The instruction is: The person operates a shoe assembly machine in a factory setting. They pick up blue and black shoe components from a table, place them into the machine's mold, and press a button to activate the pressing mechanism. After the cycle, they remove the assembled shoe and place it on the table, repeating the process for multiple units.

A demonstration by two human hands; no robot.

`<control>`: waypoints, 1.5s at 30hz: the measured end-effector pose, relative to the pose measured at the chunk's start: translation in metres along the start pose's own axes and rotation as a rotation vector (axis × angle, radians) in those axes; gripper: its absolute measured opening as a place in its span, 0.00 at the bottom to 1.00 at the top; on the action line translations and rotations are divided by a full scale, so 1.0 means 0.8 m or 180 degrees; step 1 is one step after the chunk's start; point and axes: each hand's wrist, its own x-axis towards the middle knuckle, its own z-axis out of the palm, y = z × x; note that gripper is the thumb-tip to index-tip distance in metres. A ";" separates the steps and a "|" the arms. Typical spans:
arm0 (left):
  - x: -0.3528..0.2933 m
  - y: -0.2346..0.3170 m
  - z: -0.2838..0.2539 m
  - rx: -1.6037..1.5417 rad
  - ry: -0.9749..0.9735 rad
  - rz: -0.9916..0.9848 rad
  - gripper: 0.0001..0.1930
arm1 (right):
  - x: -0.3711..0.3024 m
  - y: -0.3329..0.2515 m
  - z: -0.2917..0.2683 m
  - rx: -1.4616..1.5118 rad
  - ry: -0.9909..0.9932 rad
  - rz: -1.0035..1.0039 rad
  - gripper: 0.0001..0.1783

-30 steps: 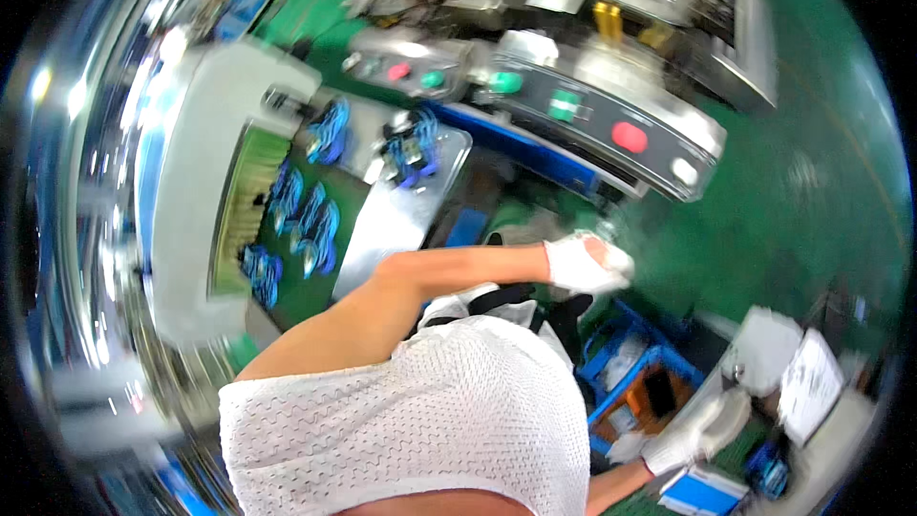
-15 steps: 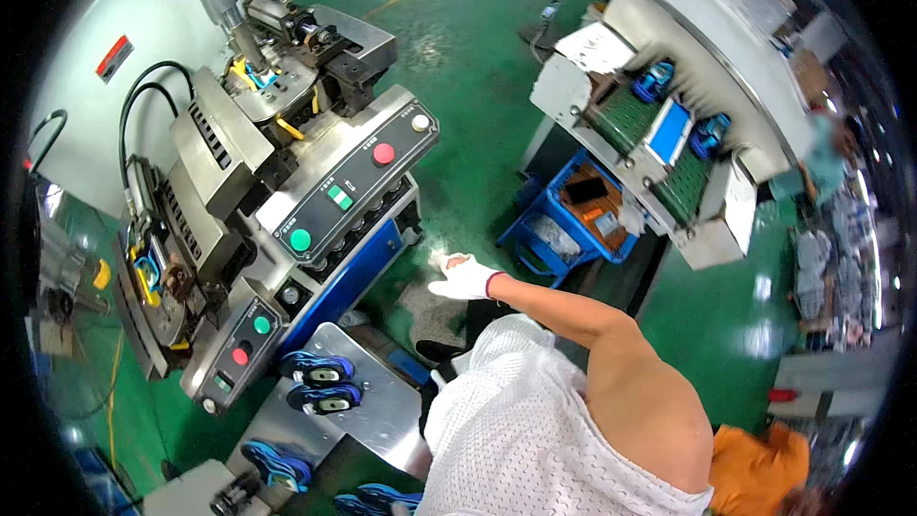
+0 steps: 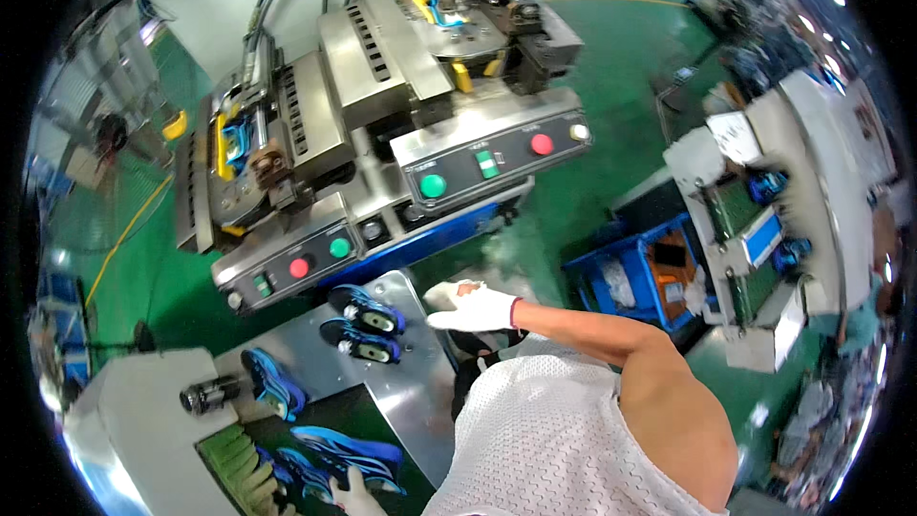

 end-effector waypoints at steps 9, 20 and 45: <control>0.043 0.261 0.017 -0.5203 -0.1649 0.2239 0.45 | 0.094 -0.161 0.019 0.4602 -0.3837 0.0995 0.19; 0.264 0.637 0.021 -0.3633 -0.2343 0.2934 0.28 | 0.198 -0.060 -0.207 0.5586 -0.2130 -0.0680 0.48; 0.268 0.459 -0.067 -0.1330 0.1136 0.1706 0.35 | 0.415 -0.306 -0.202 0.4252 -0.0491 -0.0547 0.11</control>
